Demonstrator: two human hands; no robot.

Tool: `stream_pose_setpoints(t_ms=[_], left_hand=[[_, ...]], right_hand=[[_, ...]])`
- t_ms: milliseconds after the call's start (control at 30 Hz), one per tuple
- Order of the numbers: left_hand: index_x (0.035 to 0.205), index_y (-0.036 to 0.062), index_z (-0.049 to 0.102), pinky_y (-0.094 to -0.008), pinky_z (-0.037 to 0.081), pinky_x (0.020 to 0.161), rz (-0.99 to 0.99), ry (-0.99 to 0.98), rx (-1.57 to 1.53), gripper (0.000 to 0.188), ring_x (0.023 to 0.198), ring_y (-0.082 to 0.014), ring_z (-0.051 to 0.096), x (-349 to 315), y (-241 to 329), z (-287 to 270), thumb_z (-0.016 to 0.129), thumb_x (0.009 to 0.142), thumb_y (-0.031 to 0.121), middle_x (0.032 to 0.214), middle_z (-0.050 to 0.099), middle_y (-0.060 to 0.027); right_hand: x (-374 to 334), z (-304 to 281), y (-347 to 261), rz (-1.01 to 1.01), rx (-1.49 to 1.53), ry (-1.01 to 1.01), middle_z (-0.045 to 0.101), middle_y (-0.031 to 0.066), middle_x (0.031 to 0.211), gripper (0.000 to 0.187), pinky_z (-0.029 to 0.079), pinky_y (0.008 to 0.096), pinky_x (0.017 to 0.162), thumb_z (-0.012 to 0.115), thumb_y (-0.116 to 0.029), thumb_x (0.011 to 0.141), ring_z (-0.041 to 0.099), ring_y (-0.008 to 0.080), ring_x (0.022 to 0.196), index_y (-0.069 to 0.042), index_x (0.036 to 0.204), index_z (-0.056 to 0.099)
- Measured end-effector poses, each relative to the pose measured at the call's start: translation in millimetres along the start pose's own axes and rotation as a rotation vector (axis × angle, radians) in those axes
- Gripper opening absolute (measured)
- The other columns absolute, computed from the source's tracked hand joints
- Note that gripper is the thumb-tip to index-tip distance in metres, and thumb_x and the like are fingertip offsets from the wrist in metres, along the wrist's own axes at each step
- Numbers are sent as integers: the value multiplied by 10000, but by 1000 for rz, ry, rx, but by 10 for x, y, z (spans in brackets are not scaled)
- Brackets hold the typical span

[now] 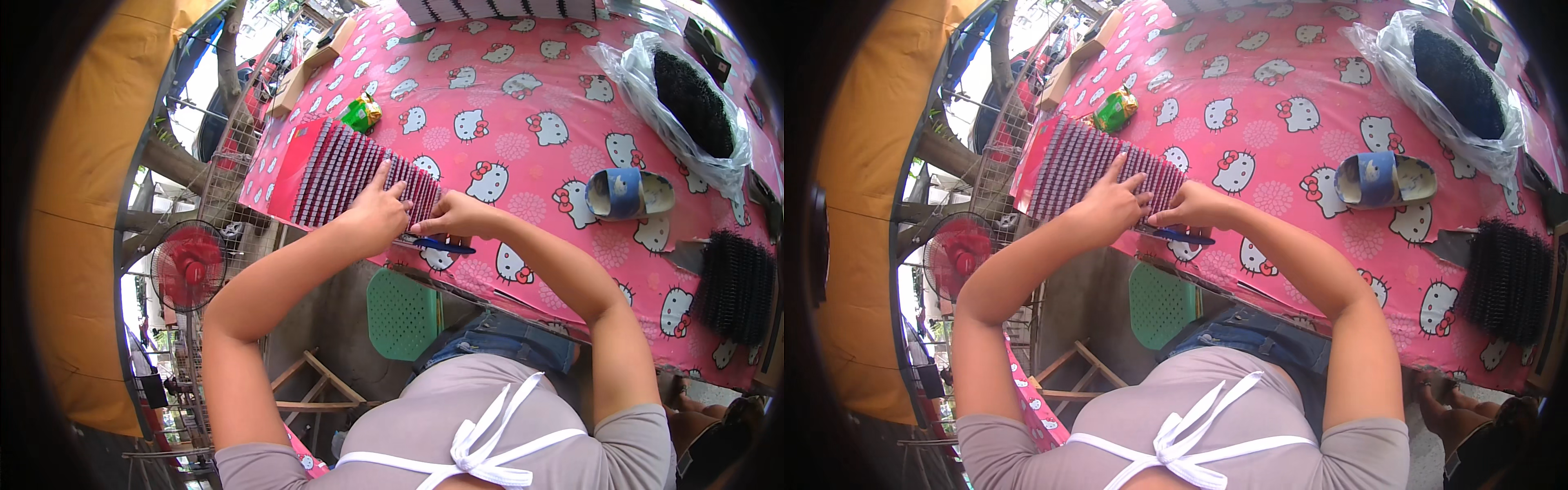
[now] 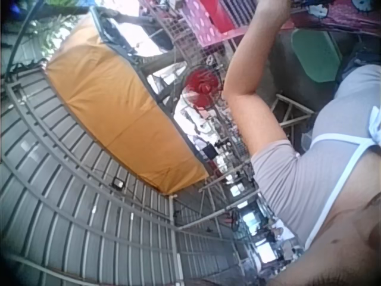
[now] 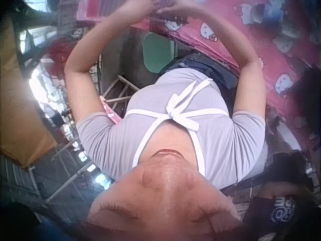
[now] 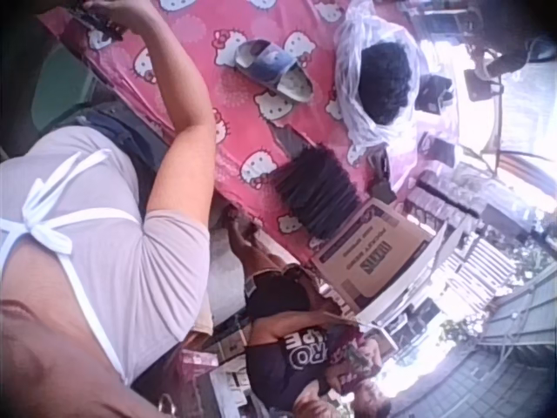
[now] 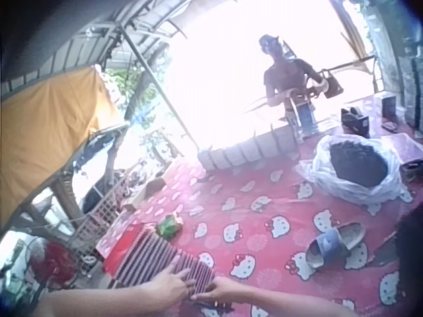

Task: The person uses blue shears to cut small pieces of material and place them onto a stack of pink notebooks. The person then organizes the notebooks and stacks them with other colorful notebooks on the table.

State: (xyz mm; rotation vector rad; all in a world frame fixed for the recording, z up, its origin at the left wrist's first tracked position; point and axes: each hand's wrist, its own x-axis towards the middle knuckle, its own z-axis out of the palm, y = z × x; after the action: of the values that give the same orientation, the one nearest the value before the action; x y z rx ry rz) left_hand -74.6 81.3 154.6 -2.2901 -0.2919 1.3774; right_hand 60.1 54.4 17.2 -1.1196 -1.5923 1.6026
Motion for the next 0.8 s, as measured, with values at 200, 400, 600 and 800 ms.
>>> stream_pose_setpoints(t_ms=[200,400,600,800], left_hand=[[1273,148,538,-590,81,1107,10,118,7,461,1347,-218,319,52,9,175,563,815,196,1384,456,4],[1257,135,551,-594,80,1107,2,89,13,450,1342,-222,324,45,-1,124,563,811,187,1366,471,1],[1263,136,545,-603,76,1104,10,61,32,465,1342,-227,322,74,11,144,581,804,203,1379,456,3],[1292,140,517,-603,72,1103,26,196,-21,499,1371,-226,272,116,21,248,587,804,214,1407,424,4]], right_hand=[[-145,160,231,-524,-698,411,599,102,881,450,441,423,772,733,-424,702,590,268,890,-62,937,606],[-54,185,262,-705,-812,504,557,89,938,482,431,413,804,749,-404,672,555,278,938,-77,983,579],[4,64,154,-337,-462,176,602,115,749,433,500,369,604,730,-407,729,624,237,699,-5,858,634],[-27,66,94,53,-47,5,597,92,593,454,448,313,408,705,-454,777,580,151,475,-4,786,641]])
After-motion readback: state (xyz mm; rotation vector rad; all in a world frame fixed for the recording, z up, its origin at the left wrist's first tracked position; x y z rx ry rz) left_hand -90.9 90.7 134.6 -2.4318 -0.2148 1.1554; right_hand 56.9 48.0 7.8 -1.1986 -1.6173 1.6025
